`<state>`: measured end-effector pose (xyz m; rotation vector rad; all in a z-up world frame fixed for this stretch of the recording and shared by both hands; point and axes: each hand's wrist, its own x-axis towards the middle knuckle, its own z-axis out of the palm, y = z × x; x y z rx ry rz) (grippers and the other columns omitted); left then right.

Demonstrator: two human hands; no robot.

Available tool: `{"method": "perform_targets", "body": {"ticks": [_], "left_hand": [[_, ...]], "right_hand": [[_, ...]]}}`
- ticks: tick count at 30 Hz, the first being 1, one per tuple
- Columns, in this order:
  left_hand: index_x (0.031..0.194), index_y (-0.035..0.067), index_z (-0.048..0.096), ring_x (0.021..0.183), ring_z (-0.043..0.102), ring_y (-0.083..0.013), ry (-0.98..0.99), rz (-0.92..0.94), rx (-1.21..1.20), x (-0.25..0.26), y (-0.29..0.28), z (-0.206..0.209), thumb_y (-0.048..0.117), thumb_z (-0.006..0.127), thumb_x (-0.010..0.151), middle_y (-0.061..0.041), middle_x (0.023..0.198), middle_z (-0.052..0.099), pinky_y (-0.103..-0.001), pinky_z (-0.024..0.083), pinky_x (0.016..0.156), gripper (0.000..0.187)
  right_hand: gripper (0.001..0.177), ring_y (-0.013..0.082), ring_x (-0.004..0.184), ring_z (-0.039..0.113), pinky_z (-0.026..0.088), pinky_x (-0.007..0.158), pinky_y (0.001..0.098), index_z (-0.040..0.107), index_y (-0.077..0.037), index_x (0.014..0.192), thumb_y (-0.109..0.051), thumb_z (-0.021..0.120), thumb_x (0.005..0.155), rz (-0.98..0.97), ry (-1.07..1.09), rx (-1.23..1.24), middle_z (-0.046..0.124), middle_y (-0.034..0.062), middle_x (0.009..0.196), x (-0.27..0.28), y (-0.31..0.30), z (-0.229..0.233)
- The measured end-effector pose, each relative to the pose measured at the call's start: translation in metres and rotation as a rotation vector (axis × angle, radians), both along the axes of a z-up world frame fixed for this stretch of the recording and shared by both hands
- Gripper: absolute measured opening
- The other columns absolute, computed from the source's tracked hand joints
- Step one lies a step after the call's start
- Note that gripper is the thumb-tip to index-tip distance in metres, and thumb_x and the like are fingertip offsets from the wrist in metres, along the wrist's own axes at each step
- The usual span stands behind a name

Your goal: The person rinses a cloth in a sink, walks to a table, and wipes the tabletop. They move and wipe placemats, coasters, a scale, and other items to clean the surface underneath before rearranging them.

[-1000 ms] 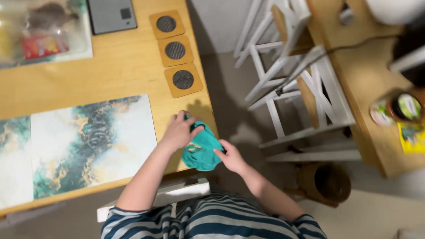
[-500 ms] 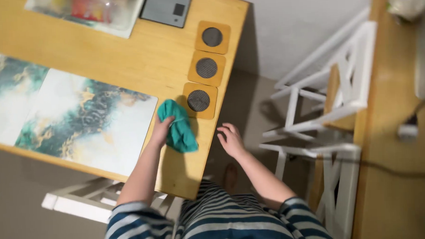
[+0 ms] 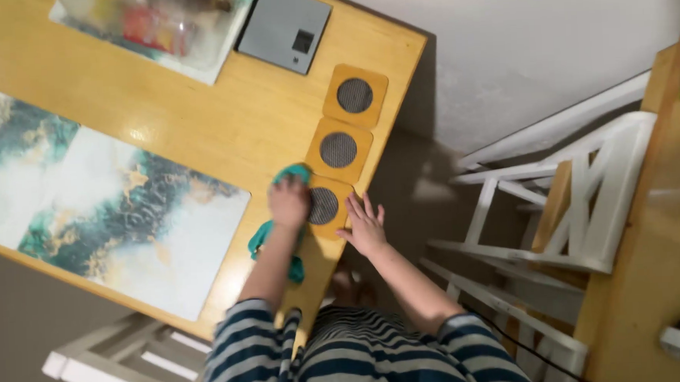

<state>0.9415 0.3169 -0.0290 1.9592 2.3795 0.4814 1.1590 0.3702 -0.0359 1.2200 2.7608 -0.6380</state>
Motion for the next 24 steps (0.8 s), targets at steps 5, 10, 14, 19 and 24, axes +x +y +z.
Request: {"method": "perform_targets", "body": {"ticks": [5, 10, 14, 19, 24], "left_hand": [[0.111, 0.014, 0.072, 0.099, 0.061, -0.037, -0.017, -0.041, -0.025, 0.04, 0.0, 0.008, 0.024, 0.067, 0.086, -0.013, 0.106, 0.062, -0.049, 0.054, 0.077, 0.027], [0.114, 0.015, 0.073, 0.09, 0.064, -0.035, -0.126, 0.182, -0.004, 0.006, 0.022, 0.007, 0.019, 0.065, 0.095, -0.015, 0.102, 0.06, -0.046, 0.057, 0.063, 0.021], [0.107, 0.012, 0.072, 0.088, 0.065, -0.0335, -0.097, 0.163, -0.065, 0.052, 0.027, 0.005, 0.019, 0.067, 0.092, -0.014, 0.105, 0.062, -0.045, 0.057, 0.066, 0.017], [0.102, 0.014, 0.071, 0.088, 0.065, -0.0345, -0.201, 0.075, -0.17, 0.003, 0.016, 0.025, 0.024, 0.069, 0.084, -0.016, 0.105, 0.062, -0.045, 0.058, 0.062, 0.021], [0.11, 0.015, 0.073, 0.09, 0.064, -0.0356, -0.058, 0.208, 0.073, 0.054, 0.025, 0.012, 0.023, 0.071, 0.08, -0.017, 0.106, 0.062, -0.044, 0.058, 0.067, 0.031]], "right_hand": [[0.125, 0.04, 0.157, 0.004, 0.01, 0.115, 0.0735, 0.011, -0.008, 0.162, -0.065, 0.079, 0.074, -0.09, -0.014, -0.103, 0.01, 0.0137, 0.171, 0.0, 0.008, 0.008], [0.142, 0.0425, 0.157, -0.004, 0.009, 0.117, 0.0726, 0.007, -0.012, 0.163, -0.066, 0.089, 0.06, -0.235, 0.002, -0.14, -0.002, 0.0222, 0.169, -0.016, 0.021, 0.016], [0.145, 0.0413, 0.157, -0.003, 0.01, 0.118, 0.0708, 0.007, -0.013, 0.163, -0.063, 0.091, 0.056, -0.279, -0.051, -0.185, -0.001, 0.0214, 0.17, -0.006, 0.028, 0.007], [0.145, 0.0442, 0.156, -0.003, 0.007, 0.118, 0.072, 0.008, -0.013, 0.163, -0.061, 0.094, 0.057, -0.202, 0.011, -0.202, -0.001, 0.0218, 0.169, -0.019, 0.041, 0.025], [0.145, 0.0429, 0.157, -0.005, 0.006, 0.118, 0.0706, 0.006, -0.014, 0.164, -0.059, 0.093, 0.057, -0.108, -0.041, -0.155, -0.004, 0.0217, 0.171, -0.018, 0.05, 0.021]]}}
